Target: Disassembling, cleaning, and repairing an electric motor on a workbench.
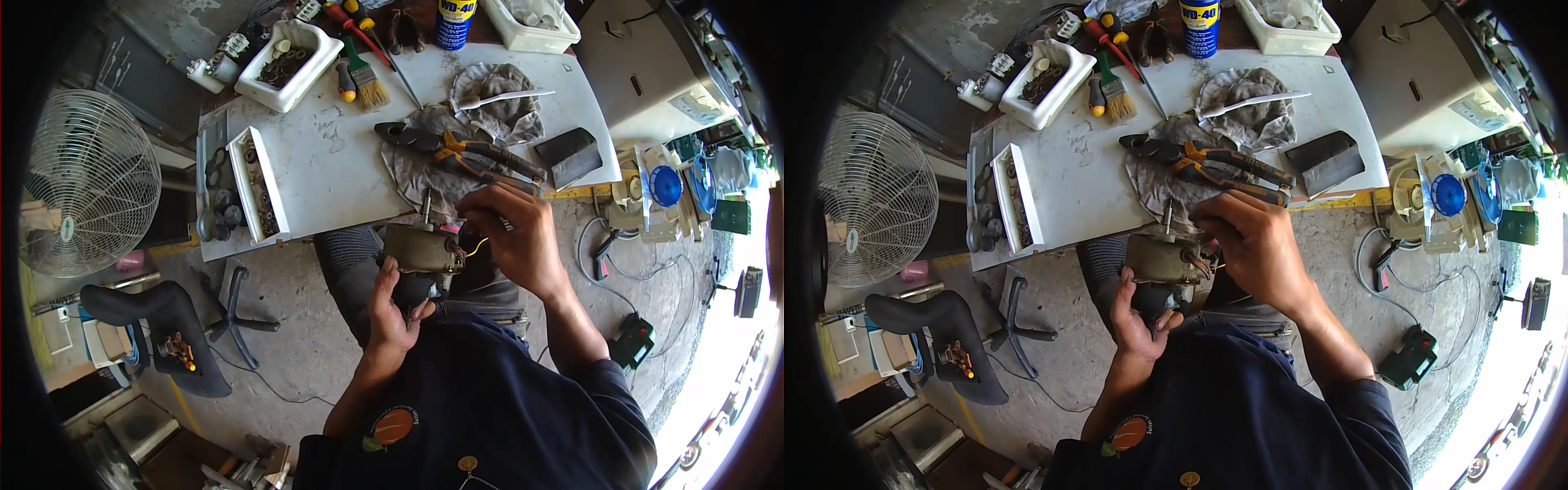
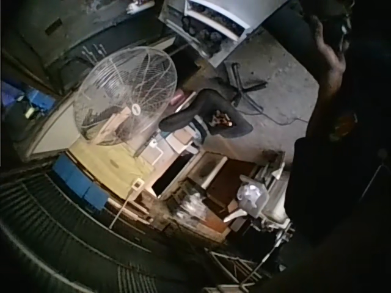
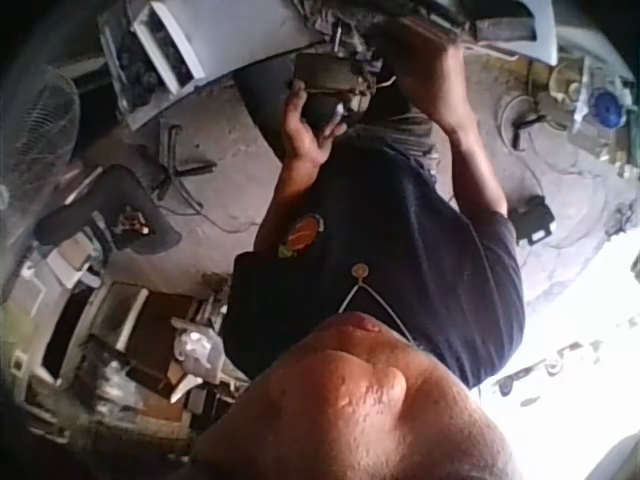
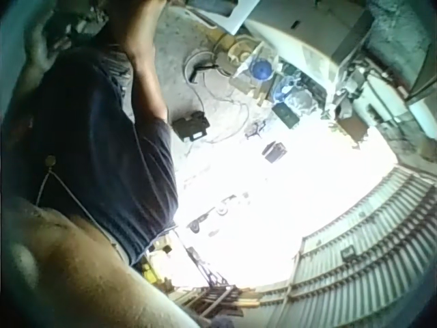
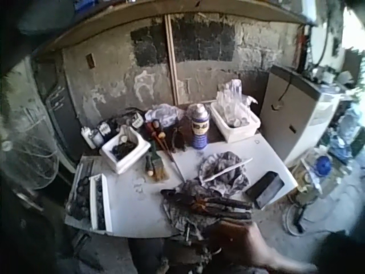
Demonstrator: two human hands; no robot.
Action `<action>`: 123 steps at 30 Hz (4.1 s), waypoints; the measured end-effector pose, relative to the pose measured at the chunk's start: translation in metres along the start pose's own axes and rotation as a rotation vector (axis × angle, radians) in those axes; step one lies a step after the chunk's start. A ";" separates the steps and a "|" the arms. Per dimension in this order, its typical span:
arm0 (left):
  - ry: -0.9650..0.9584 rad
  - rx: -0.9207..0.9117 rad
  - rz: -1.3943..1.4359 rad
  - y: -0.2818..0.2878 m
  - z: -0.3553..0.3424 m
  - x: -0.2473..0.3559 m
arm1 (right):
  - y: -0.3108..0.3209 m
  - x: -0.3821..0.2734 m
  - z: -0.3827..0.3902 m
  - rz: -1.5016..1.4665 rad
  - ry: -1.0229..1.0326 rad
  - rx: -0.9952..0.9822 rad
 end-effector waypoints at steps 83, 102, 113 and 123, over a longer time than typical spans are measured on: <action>0.051 -0.115 0.030 -0.003 0.004 0.007 | -0.026 0.004 -0.046 0.267 0.397 -0.634; 0.026 -0.053 0.019 -0.005 0.006 0.008 | -0.001 0.012 -0.058 0.976 0.475 -0.238; 0.017 -0.131 -0.010 -0.006 0.005 0.013 | 0.030 -0.035 -0.016 0.248 0.279 -0.245; 0.027 -0.118 0.013 -0.009 0.007 0.014 | 0.031 0.010 0.033 0.827 0.331 -0.358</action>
Point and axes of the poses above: each hand's wrist, its own z-axis away from the middle knuckle, its own y-axis out of the back of the hand, x = y × z, the point moved 4 cm from there along -z, towards the middle knuckle, and after that the axes turned 12 degrees about -z, right-handed, at the moved point
